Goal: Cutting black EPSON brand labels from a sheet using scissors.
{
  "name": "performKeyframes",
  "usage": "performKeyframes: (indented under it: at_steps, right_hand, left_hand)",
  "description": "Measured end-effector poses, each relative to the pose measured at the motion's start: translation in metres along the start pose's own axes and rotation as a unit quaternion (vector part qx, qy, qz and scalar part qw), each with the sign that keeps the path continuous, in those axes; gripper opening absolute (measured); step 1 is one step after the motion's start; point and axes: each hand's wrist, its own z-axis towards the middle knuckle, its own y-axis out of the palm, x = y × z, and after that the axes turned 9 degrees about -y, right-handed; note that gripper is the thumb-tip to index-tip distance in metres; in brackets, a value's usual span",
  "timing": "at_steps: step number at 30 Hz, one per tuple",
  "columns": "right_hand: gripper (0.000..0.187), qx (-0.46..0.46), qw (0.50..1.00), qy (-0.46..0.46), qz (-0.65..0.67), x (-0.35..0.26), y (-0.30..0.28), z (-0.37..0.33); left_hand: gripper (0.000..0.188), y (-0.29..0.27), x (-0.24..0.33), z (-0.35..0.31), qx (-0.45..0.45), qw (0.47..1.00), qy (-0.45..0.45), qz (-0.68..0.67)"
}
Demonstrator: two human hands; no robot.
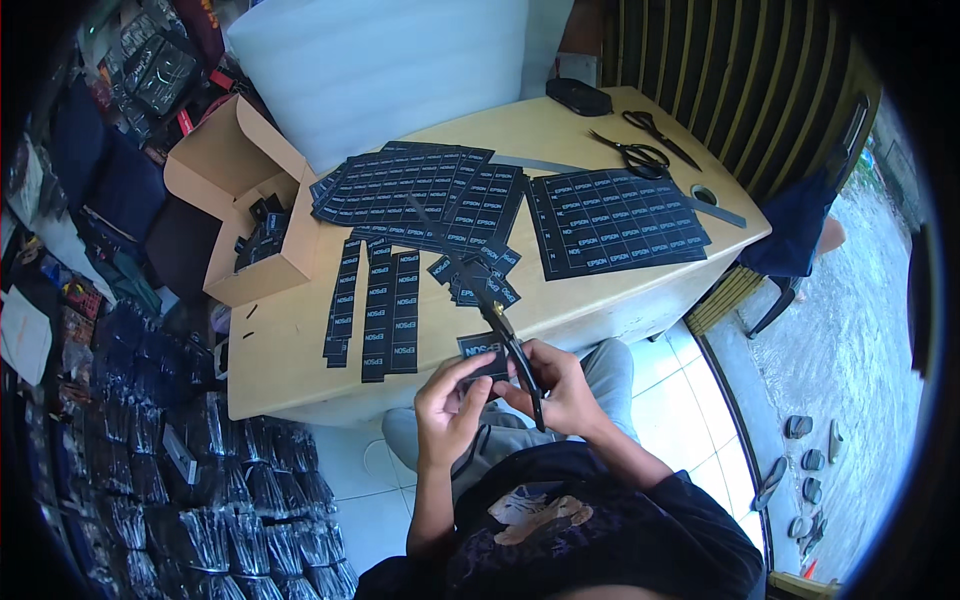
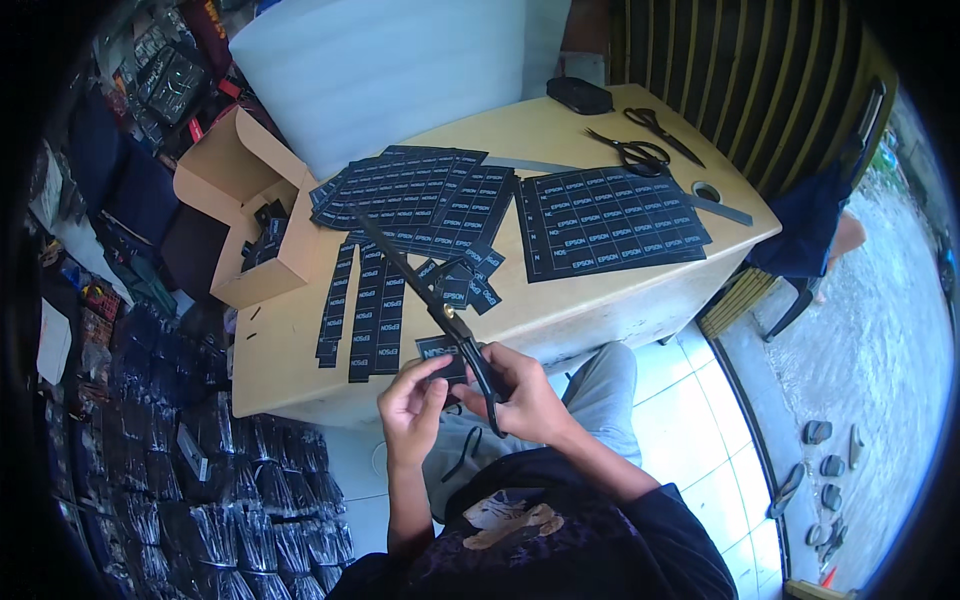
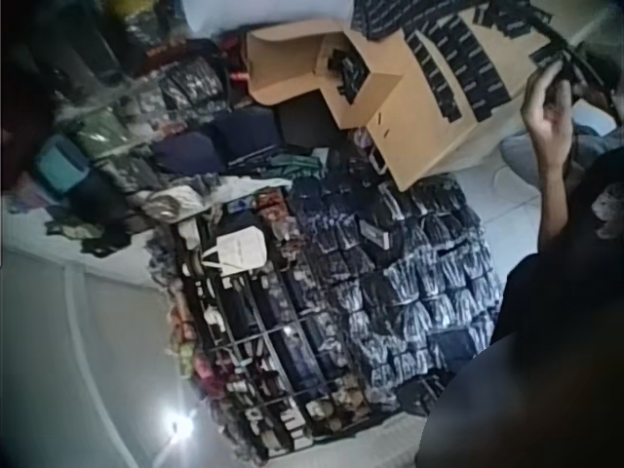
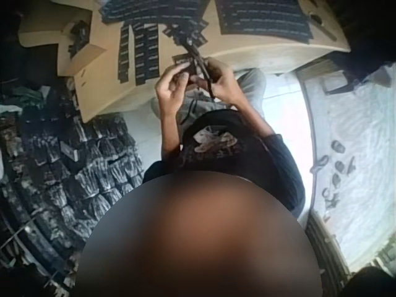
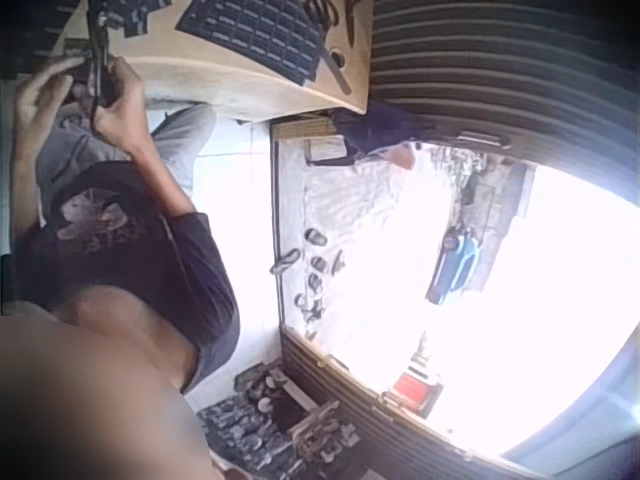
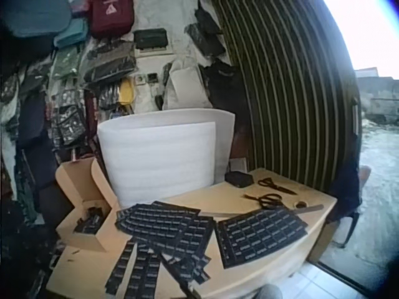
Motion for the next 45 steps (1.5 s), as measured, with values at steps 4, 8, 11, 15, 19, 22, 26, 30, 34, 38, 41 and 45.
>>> performKeyframes:
  at_steps: [4,8,11,15,19,22,26,30,34,38,41,45]
  right_hand:
    - [0.034,-0.053,0.999,0.006,0.006,-0.009,-0.017,-0.010]
    - [0.055,-0.143,0.989,0.011,-0.027,-0.026,-0.043,-0.015]
    - [0.074,-0.167,0.981,0.017,-0.093,-0.035,-0.050,-0.019]
    - [0.071,-0.145,0.985,0.023,-0.089,-0.027,-0.046,-0.023]
    - [0.064,-0.075,0.992,-0.030,-0.099,-0.016,-0.027,-0.016]
    - [0.047,0.024,0.992,-0.116,-0.040,-0.017,-0.006,0.002]
    - [0.033,0.057,0.996,-0.069,0.018,-0.009,0.000,0.019]
    - [0.027,0.054,0.995,-0.054,0.064,-0.004,-0.004,0.033]
    - [0.024,0.003,0.986,-0.044,0.161,-0.005,-0.014,0.040]
    - [0.027,-0.043,0.964,0.035,0.260,-0.015,-0.021,0.046]
    - [0.028,-0.056,0.970,0.054,0.230,-0.005,-0.022,0.047]
    - [0.061,-0.052,0.956,0.105,0.268,0.003,-0.023,0.042]
  left_hand:
    - [0.030,-0.007,0.004,0.001,0.034,0.999,0.017,-0.021]
    - [0.035,-0.010,0.023,0.005,0.038,0.997,0.014,-0.061]
    - [0.035,-0.019,0.024,0.010,0.045,0.999,0.025,0.004]
    - [0.032,-0.009,0.025,0.015,0.035,0.997,0.031,-0.065]
    - [0.031,0.003,0.030,0.017,0.037,0.998,0.041,0.030]
    - [0.031,0.002,0.034,0.013,0.009,0.996,0.034,0.079]
    - [0.030,0.005,0.031,0.013,-0.023,1.000,-0.008,-0.002]
    - [0.032,0.001,0.026,0.016,-0.043,0.996,-0.037,-0.066]
    - [0.040,0.002,0.013,0.020,-0.031,0.958,-0.090,-0.269]
    - [0.044,0.006,0.011,0.037,-0.082,0.964,-0.079,-0.240]
    - [0.042,0.004,-0.006,0.041,-0.137,0.968,-0.005,-0.208]
    - [0.041,0.005,-0.006,0.047,-0.171,0.971,-0.041,-0.164]
